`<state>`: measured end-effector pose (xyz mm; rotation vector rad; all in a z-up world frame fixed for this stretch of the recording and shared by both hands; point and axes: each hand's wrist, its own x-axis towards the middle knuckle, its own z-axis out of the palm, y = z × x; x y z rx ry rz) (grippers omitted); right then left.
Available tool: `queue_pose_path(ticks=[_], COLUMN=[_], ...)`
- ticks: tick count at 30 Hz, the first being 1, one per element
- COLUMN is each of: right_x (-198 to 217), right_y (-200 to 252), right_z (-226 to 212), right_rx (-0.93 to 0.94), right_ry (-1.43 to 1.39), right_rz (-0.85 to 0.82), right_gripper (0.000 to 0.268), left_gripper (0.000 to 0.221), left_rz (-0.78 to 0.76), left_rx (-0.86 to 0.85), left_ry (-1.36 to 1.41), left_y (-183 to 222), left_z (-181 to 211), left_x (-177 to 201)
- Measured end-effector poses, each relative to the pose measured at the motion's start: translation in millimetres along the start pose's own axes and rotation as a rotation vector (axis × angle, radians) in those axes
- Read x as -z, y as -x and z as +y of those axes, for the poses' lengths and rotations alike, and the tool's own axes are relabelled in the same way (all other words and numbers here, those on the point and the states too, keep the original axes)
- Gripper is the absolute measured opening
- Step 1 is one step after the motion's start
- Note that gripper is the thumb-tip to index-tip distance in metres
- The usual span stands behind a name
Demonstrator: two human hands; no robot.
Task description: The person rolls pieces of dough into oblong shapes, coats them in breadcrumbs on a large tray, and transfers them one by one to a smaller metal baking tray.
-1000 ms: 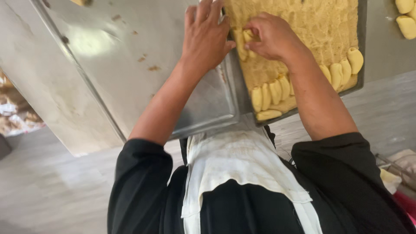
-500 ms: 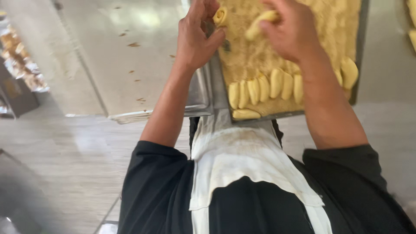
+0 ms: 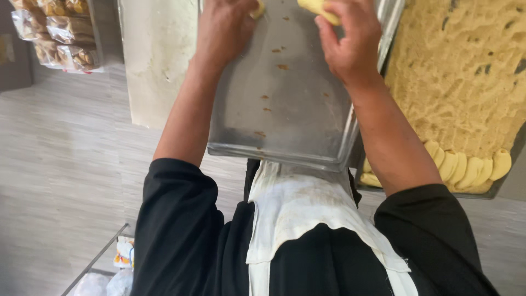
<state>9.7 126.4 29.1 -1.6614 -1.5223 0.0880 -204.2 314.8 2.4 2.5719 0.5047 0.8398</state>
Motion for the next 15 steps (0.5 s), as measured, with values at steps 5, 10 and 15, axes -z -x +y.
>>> queue_pose_path(ticks=[5, 10, 15], right_x=[-31, -59, -52], right_y=[-3, 0, -16], right_z=[0, -14, -16], right_rx=[-0.032, -0.008, -0.120], right_ry=[0.250, 0.475, 0.435], right_rz=[-0.193, -0.389, -0.548], right_gripper=[0.034, 0.062, 0.061], left_gripper=[0.026, 0.034, 0.025], left_rz=[-0.082, -0.093, -0.289], left_rx=[-0.013, -0.238, -0.159], left_ry=[0.091, -0.079, -0.001], left_y=[-5, -3, -4], left_z=[-15, -38, -48], left_x=[14, 3, -1])
